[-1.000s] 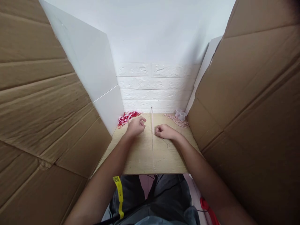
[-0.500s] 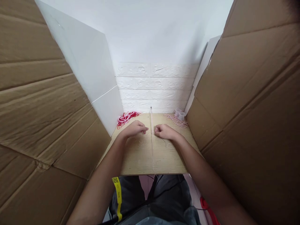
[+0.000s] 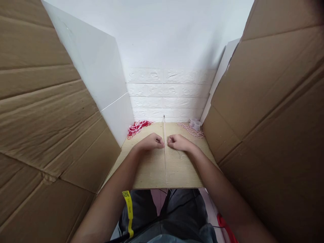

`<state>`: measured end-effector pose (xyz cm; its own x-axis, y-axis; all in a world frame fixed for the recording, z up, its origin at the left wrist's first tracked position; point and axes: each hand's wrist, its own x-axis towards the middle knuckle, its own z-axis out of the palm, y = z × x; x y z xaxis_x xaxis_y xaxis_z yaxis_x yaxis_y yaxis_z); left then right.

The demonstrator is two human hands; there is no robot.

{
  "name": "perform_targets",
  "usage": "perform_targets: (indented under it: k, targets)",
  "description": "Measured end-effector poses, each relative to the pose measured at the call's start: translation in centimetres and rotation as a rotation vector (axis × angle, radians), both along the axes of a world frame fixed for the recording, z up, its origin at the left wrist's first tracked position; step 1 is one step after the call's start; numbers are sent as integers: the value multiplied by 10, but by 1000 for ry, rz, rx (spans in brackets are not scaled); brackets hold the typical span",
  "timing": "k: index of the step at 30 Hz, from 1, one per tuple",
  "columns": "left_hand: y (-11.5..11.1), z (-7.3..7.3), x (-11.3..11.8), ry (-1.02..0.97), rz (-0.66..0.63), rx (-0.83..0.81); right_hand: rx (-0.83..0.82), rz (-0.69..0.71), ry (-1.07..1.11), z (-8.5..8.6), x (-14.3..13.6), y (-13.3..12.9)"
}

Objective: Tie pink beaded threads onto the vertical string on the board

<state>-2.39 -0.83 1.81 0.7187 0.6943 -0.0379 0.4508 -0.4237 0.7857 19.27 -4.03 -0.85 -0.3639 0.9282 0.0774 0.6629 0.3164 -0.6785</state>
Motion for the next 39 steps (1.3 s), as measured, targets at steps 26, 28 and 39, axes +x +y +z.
perform_targets:
  k: [26, 28, 39]
  targets:
    - [-4, -11, 15, -185, 176, -44, -126, -68, 97, 5, -1, -3]
    - [-4, -12, 17, -210, 185, -60, -32, -110, 120, 6, -1, -2]
    - [8, -28, 20, -352, 321, -3, -50, -289, 361, 13, -4, -1]
